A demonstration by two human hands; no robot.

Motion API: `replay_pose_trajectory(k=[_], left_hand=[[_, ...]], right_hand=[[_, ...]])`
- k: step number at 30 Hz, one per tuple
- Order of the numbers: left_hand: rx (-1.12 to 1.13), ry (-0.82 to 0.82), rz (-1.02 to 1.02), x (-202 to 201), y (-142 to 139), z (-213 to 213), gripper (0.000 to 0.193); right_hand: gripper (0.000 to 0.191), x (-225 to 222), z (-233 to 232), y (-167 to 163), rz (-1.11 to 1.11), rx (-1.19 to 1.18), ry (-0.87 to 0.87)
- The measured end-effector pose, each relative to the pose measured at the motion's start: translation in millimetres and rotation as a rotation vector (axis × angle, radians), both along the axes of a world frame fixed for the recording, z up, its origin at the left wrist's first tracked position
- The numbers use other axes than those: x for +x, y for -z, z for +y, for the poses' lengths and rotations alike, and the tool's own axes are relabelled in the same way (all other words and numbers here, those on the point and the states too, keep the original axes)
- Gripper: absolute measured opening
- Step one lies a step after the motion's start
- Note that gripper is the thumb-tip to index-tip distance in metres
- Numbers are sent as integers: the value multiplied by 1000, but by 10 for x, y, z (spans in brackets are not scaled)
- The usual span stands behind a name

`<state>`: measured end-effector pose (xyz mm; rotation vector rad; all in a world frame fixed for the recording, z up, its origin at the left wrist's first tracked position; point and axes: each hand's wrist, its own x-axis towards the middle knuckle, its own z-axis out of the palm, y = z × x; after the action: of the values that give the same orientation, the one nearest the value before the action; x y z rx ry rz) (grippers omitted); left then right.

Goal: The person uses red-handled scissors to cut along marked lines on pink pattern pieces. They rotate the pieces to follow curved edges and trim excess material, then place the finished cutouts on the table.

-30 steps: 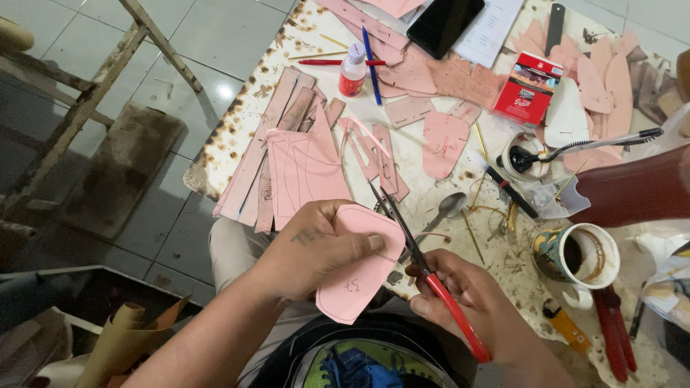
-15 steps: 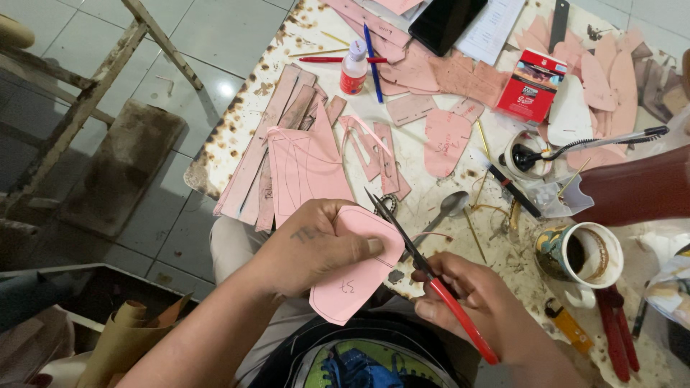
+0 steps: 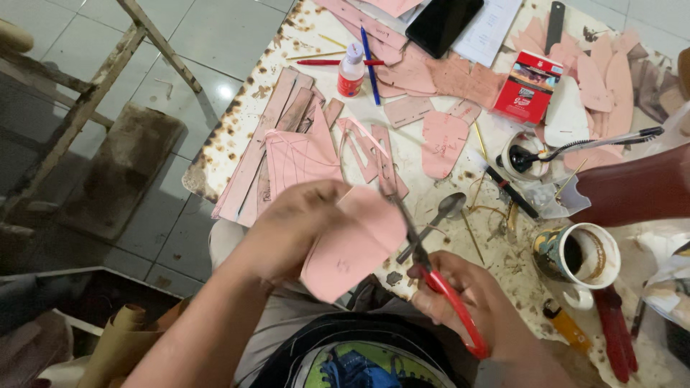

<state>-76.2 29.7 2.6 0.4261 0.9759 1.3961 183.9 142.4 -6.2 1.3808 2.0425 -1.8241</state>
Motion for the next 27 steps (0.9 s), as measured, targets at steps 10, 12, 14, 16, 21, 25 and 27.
replay_pose_trajectory(k=[10,12,14,16,21,25,27], left_hand=[[196,-437,419,743,130,-69,21],[114,-518,304,746,86,-27,23],[51,-474,403,753,20,-60,24],[56,-471,382,784,-23,-80,24],[146,-515,260,835,-6,-77,22],[84,-541,260,829,20,-69,21],[72,-552,217,826,27,-59,20]], right_hand=[[46,-205,-350,241,267,-70,211],[48,-205,-349,176,205,-64,187],[46,-227,-342,143,246,-43,162],[43,-231,-337,124,291,-41,135],[41,-231,-353,143,426,-160,177],[43,-201,-335,159,350,-161,205],[46,-191,-330,172,290,-106,217]])
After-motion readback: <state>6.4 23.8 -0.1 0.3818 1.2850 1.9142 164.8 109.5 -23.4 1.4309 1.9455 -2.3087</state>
